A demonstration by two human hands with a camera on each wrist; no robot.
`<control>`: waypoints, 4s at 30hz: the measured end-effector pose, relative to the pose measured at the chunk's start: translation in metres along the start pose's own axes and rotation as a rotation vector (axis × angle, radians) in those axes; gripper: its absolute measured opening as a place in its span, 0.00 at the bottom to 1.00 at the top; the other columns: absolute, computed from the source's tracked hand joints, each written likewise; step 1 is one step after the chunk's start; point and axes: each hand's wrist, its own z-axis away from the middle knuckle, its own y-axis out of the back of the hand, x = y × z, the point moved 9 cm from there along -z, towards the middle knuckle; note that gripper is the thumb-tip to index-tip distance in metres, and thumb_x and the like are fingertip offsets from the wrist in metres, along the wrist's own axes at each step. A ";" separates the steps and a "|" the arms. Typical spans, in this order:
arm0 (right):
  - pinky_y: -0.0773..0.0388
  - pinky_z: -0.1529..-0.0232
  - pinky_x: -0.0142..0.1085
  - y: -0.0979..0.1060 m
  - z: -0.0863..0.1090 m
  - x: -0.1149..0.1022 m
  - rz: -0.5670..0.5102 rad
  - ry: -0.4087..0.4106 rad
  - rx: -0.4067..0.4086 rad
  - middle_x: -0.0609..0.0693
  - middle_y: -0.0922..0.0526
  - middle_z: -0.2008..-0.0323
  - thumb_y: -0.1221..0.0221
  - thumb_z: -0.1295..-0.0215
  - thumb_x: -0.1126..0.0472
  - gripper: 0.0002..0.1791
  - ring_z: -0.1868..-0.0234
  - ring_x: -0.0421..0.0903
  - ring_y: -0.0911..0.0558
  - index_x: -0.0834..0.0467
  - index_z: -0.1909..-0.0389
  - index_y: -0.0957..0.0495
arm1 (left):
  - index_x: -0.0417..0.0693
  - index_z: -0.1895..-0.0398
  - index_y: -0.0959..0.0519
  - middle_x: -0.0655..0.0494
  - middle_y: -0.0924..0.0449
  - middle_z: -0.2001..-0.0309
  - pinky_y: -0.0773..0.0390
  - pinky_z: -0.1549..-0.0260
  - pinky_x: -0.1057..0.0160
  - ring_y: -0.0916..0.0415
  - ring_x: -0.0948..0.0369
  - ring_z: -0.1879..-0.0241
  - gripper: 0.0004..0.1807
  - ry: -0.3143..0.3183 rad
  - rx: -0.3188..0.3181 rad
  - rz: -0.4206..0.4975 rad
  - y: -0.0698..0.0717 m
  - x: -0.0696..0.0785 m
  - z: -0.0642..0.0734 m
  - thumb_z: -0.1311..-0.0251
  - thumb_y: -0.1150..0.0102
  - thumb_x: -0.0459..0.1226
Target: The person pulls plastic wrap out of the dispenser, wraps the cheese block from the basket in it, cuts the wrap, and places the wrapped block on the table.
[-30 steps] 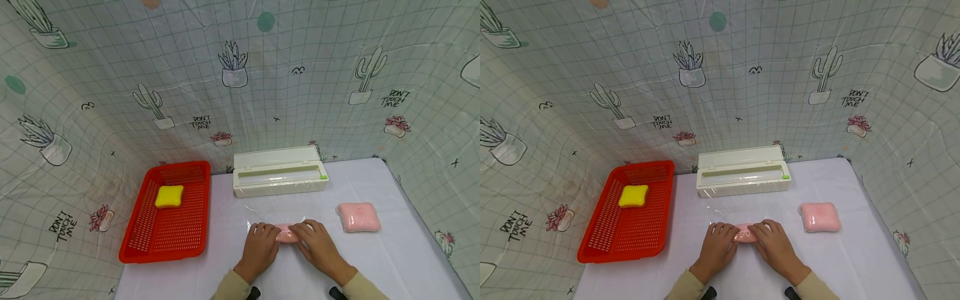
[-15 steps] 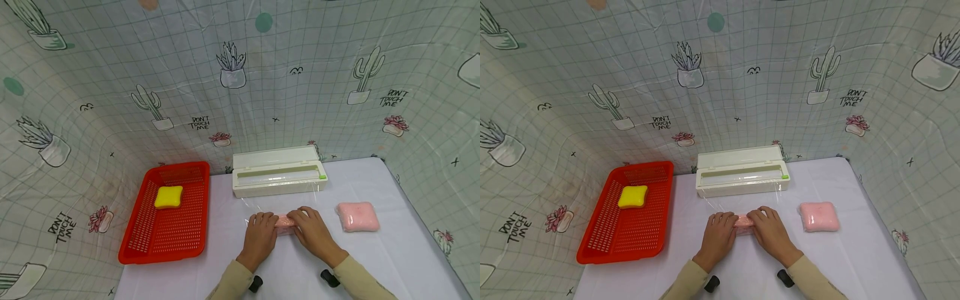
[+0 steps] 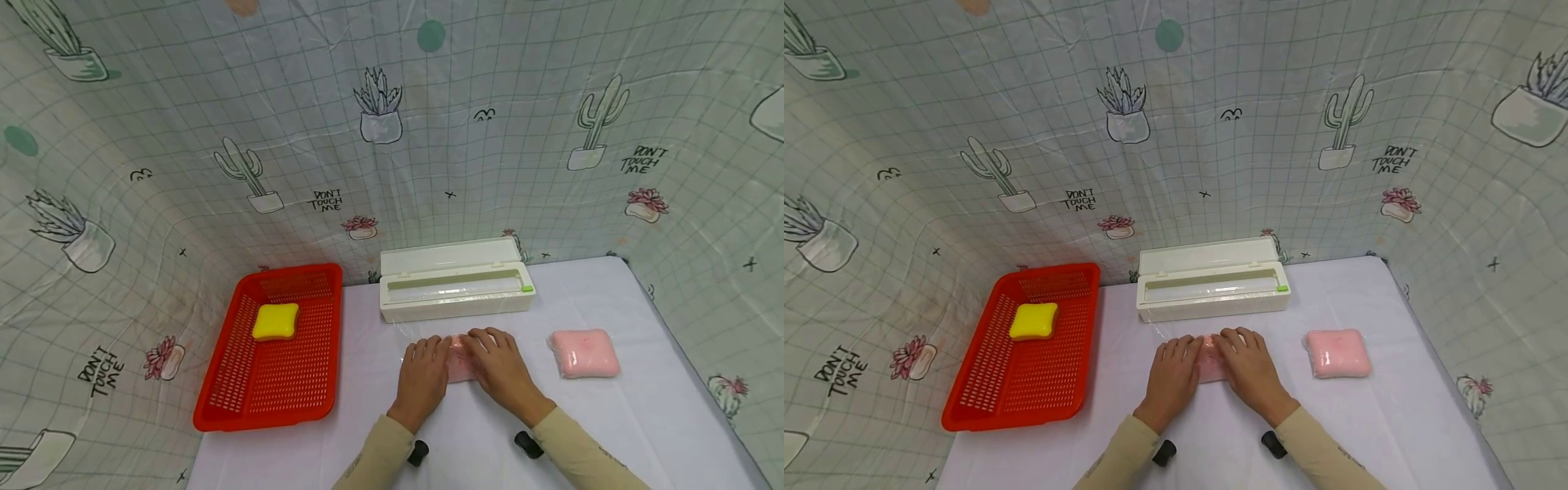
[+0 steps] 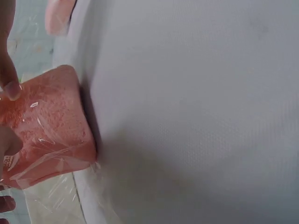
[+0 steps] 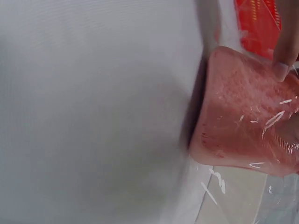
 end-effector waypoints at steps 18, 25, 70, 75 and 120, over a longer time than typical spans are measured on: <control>0.27 0.41 0.58 -0.028 -0.002 0.005 0.128 0.022 -0.110 0.65 0.23 0.37 0.16 0.57 0.58 0.46 0.37 0.65 0.25 0.66 0.35 0.25 | 0.48 0.25 0.29 0.52 0.26 0.33 0.29 0.37 0.57 0.29 0.56 0.37 0.52 -0.004 -0.151 -0.015 -0.024 -0.003 -0.005 0.50 0.20 0.61; 0.29 0.38 0.58 -0.036 -0.008 0.010 0.156 0.012 -0.166 0.63 0.22 0.39 0.17 0.55 0.56 0.46 0.34 0.64 0.27 0.66 0.34 0.26 | 0.50 0.24 0.29 0.55 0.25 0.31 0.28 0.37 0.57 0.29 0.57 0.36 0.50 0.002 -0.181 -0.055 -0.034 -0.006 -0.009 0.46 0.22 0.60; 0.34 0.39 0.64 -0.007 -0.018 0.084 -0.075 -0.329 0.046 0.70 0.27 0.35 0.25 0.41 0.59 0.36 0.36 0.69 0.29 0.69 0.36 0.27 | 0.51 0.21 0.33 0.51 0.30 0.24 0.31 0.36 0.54 0.30 0.57 0.32 0.48 0.021 -0.272 0.053 -0.049 -0.017 -0.020 0.41 0.29 0.60; 0.34 0.39 0.65 0.005 -0.018 0.116 -0.035 -0.427 0.101 0.72 0.31 0.35 0.23 0.42 0.59 0.42 0.36 0.71 0.31 0.73 0.33 0.32 | 0.52 0.21 0.32 0.48 0.33 0.23 0.31 0.35 0.53 0.31 0.55 0.31 0.46 0.037 -0.251 0.090 -0.045 -0.016 -0.021 0.38 0.31 0.61; 0.37 0.37 0.67 -0.018 -0.002 0.186 -0.137 -0.610 0.067 0.71 0.31 0.30 0.22 0.42 0.54 0.42 0.32 0.74 0.34 0.67 0.31 0.27 | 0.58 0.23 0.30 0.57 0.29 0.30 0.32 0.35 0.58 0.31 0.59 0.33 0.36 -0.057 -0.248 0.181 -0.042 0.055 -0.125 0.31 0.39 0.58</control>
